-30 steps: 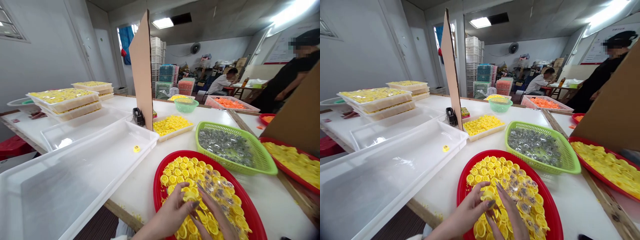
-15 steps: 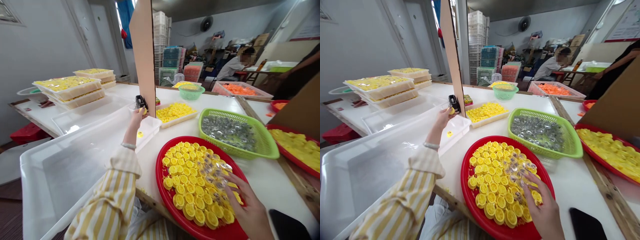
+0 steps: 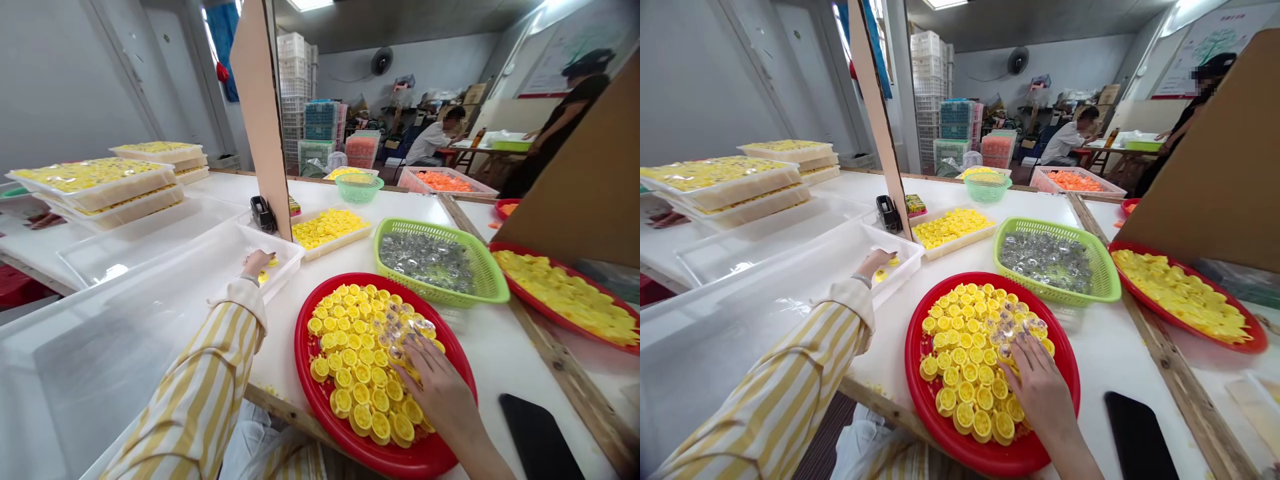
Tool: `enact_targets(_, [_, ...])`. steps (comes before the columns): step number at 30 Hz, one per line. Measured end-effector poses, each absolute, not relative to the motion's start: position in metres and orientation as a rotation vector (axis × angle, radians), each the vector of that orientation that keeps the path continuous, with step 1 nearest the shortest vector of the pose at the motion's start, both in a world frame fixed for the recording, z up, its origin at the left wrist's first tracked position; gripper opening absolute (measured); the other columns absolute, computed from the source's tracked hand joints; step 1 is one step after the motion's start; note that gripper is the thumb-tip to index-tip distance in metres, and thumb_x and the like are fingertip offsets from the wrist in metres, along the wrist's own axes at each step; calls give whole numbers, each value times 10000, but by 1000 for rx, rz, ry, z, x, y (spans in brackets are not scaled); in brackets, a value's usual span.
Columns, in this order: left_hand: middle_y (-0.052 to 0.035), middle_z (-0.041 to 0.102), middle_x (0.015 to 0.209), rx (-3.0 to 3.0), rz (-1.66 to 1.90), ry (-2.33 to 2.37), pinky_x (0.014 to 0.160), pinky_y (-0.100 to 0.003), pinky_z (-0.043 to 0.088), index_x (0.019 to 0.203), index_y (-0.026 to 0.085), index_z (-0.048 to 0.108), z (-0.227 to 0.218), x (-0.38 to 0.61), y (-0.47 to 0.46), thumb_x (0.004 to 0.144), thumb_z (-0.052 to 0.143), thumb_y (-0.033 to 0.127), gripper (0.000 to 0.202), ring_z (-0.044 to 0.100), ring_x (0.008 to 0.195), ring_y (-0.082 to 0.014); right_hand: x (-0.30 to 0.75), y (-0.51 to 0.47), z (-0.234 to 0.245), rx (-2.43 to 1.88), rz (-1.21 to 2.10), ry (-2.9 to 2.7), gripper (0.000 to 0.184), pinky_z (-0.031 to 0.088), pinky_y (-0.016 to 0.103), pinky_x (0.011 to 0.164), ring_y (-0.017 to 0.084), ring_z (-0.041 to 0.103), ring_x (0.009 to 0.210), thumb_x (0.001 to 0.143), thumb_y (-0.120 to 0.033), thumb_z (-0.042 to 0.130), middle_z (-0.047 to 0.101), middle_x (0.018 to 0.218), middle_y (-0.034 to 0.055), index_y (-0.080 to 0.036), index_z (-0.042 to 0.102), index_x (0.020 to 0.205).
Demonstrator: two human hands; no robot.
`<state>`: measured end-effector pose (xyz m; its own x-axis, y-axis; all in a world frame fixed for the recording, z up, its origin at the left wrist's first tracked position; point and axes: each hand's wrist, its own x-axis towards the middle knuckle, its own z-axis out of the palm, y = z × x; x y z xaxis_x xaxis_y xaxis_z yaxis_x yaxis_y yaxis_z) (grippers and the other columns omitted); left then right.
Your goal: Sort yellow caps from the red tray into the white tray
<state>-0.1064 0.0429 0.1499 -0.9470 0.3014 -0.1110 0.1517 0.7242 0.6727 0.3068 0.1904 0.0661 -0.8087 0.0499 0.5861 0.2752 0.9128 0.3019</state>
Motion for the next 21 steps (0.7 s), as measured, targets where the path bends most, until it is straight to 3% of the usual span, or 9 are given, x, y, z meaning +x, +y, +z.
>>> enact_targets(4, [-114,579,1233,414,1060,2854,983,-532,411,1104,144,604,177,-101,42,902,609,353,291,508,1185,-297,299,187,76,-388,-658,-2599,462,446,473,806,334,593,920,930,-511,476,665,991,184,-99,667,1016])
enact_targets(7, [-169,549,1250,619,1163,2925,1002,-548,328,1108,116,585,208,-78,40,975,468,388,324,403,1249,-327,289,188,82,-421,-670,-2728,454,419,463,748,317,572,841,929,-540,446,642,886,148,-141,661,920])
enact_targets(10, [-121,565,1217,984,1224,2838,1000,-406,369,1178,138,544,222,-26,25,1010,360,336,318,478,1137,-209,280,194,82,-369,-639,-2767,397,396,462,756,308,568,830,954,-461,397,631,854,128,-166,644,853])
enact_targets(13, [-30,644,1013,1346,1075,2522,866,-293,470,1035,205,631,200,38,-5,916,556,273,157,586,906,-155,279,200,80,-317,-593,-2778,414,381,443,734,293,572,792,972,-430,338,624,814,112,-176,621,809])
enact_targets(17, [-79,587,1131,1511,560,2235,975,-452,430,1147,222,628,142,90,-36,786,723,300,381,535,1092,-277,289,206,80,-304,-416,-2740,512,363,402,689,266,580,745,986,-541,259,639,787,88,-187,589,818])
enact_targets(21, [-69,562,1128,1513,425,2261,979,-477,404,1134,260,649,109,95,-33,771,745,324,381,518,1099,-289,303,207,81,-335,-233,-2671,546,370,393,694,267,604,775,959,-640,259,682,839,71,-203,584,906])
